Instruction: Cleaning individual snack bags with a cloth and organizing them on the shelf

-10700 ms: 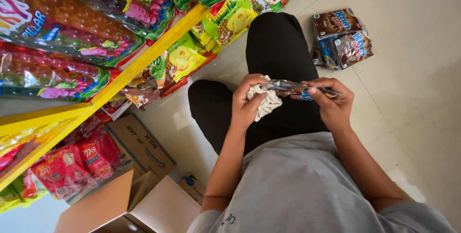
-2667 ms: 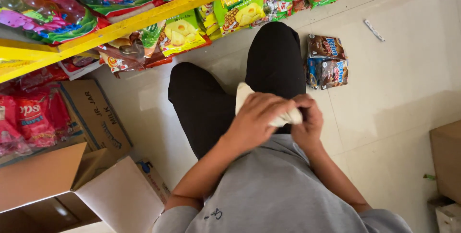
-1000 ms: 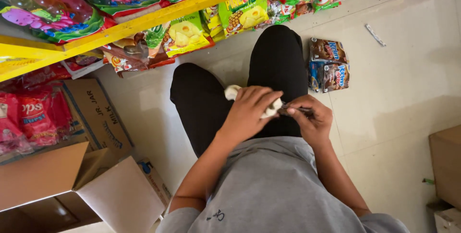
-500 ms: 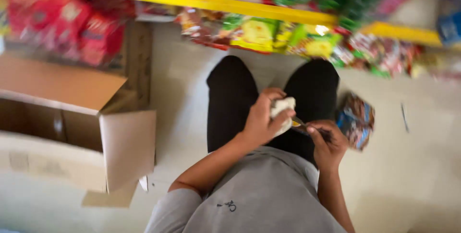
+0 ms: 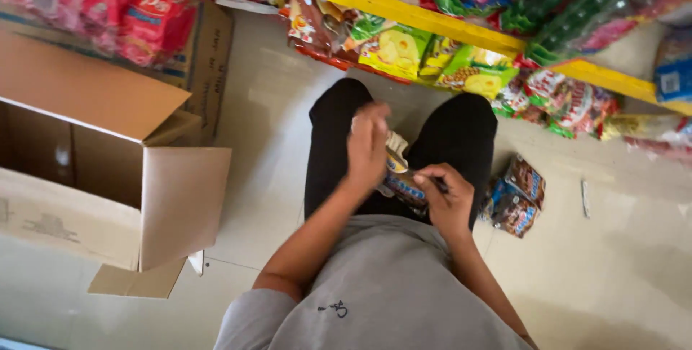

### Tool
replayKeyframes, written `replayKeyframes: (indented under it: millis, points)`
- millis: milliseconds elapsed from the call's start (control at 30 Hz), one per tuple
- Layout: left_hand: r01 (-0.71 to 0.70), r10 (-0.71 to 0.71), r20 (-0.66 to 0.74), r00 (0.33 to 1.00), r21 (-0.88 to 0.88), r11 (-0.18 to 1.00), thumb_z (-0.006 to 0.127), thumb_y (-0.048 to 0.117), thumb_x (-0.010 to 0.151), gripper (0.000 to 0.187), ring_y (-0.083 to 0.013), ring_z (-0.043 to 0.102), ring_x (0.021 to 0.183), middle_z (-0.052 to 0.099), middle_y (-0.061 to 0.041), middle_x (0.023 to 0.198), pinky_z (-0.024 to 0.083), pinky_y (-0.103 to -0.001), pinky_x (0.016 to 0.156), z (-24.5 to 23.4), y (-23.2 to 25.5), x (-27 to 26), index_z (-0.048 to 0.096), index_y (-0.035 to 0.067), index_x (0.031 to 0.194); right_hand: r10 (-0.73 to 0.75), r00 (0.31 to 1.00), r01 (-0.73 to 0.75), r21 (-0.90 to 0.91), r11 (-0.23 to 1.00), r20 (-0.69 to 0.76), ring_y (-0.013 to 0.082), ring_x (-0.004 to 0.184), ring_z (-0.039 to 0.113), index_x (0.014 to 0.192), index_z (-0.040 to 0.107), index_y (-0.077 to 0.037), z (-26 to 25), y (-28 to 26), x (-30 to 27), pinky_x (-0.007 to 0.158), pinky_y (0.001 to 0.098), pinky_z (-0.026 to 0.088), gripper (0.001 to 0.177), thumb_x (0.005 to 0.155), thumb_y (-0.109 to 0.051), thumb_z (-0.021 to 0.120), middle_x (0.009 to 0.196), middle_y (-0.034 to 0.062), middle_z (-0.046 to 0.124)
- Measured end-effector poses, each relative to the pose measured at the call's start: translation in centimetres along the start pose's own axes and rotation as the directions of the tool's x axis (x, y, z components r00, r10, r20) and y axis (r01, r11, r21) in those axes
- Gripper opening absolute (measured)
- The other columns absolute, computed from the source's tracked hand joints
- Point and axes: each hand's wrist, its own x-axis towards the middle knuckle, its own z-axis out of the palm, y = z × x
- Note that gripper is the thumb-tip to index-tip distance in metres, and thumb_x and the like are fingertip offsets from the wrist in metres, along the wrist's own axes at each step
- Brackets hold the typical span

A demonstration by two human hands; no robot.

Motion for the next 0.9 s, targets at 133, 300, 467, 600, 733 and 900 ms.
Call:
replayKeyframes:
  millis: [133, 300, 467, 600, 733, 900]
  points:
    - [0.116, -0.205, 0.328, 0.922, 0.272, 0.955, 0.06, 0.015, 0.102, 0.019, -0.0541, 0.063, 0.093, 0.067, -0.031, 0.092, 0.047, -0.062, 0.081, -1.5, -6.2, 0.0, 0.066, -0.003, 0.1, 0.008, 0.996, -0.015, -0.078, 0.997, -0.088, 0.0196, 0.077, 0.07, 0.091, 0.076, -0.004, -3.4, 0.5, -0.6, 0.076, 0.0359, 0.054, 0.008, 0.086, -0.002, 0.082, 0.08, 0.0085, 0.073]
    - [-0.275, -0.496, 0.742, 0.451, 0.644, 0.714, 0.081, 0.049, 0.079, 0.065, -0.0353, 0.056, 0.129, 0.065, -0.013, 0.128, 0.04, -0.055, 0.103, -2.5, -10.6, -4.4, 0.064, 0.023, 0.136, 0.032, 0.968, -0.063, -0.117, 0.991, -0.251, 0.0164, 0.075, 0.064, 0.094, 0.075, -0.001, -8.0, 2.6, -2.2, 0.075, 0.0349, 0.049, 0.008, 0.089, 0.0, 0.082, 0.082, 0.0097, 0.071]
    - [0.103, -0.109, 0.654, 0.748, 0.048, 0.994, 0.089, 0.041, 0.065, 0.056, -0.0333, 0.071, 0.094, 0.071, -0.01, 0.098, 0.054, -0.041, 0.084, -1.8, -3.1, -0.7, 0.074, 0.015, 0.112, -0.007, 0.977, -0.016, -0.107, 0.994, -0.213, 0.0225, 0.076, 0.068, 0.09, 0.075, -0.001, -8.1, 2.9, -1.9, 0.075, 0.0356, 0.051, 0.011, 0.084, 0.0, 0.084, 0.083, 0.0115, 0.072]
    - [-0.386, 0.262, 0.757, 0.599, -0.014, 0.923, 0.061, 0.062, 0.087, 0.069, -0.0436, 0.048, 0.139, 0.054, -0.018, 0.147, 0.031, -0.061, 0.115, 1.9, 5.9, -0.5, 0.052, 0.033, 0.15, -0.216, 0.972, 0.156, -0.425, 0.892, -0.097, 0.051, 0.069, 0.06, 0.08, 0.063, 0.004, -7.3, 4.2, -3.9, 0.065, 0.0535, 0.048, 0.016, 0.073, 0.017, 0.067, 0.07, 0.0246, 0.059]
    - [-0.575, 0.47, 0.686, 0.555, -0.091, 0.813, 0.07, 0.014, 0.071, 0.075, -0.0332, 0.067, 0.102, 0.062, -0.011, 0.103, 0.042, -0.053, 0.107, 4.9, 2.3, -2.8, 0.055, 0.02, 0.145, -0.354, 0.929, 0.299, -0.353, 0.887, -0.103, 0.0531, 0.099, 0.066, 0.117, 0.067, 0.007, -8.0, 4.1, -3.8, 0.094, 0.0537, 0.051, 0.034, 0.084, 0.0, 0.074, 0.102, 0.0272, 0.069]
    - [-0.287, 0.396, 0.743, 0.539, -0.28, 0.916, 0.073, 0.004, 0.067, 0.048, -0.0374, 0.066, 0.113, 0.07, -0.009, 0.103, 0.047, -0.059, 0.099, 3.6, 1.6, -1.1, 0.071, 0.013, 0.115, -0.224, 0.958, 0.213, -0.079, 0.974, -0.176, 0.0265, 0.067, 0.071, 0.08, 0.079, -0.002, -9.2, 0.9, -4.0, 0.065, 0.0374, 0.057, 0.01, 0.075, -0.005, 0.087, 0.08, 0.0112, 0.077]
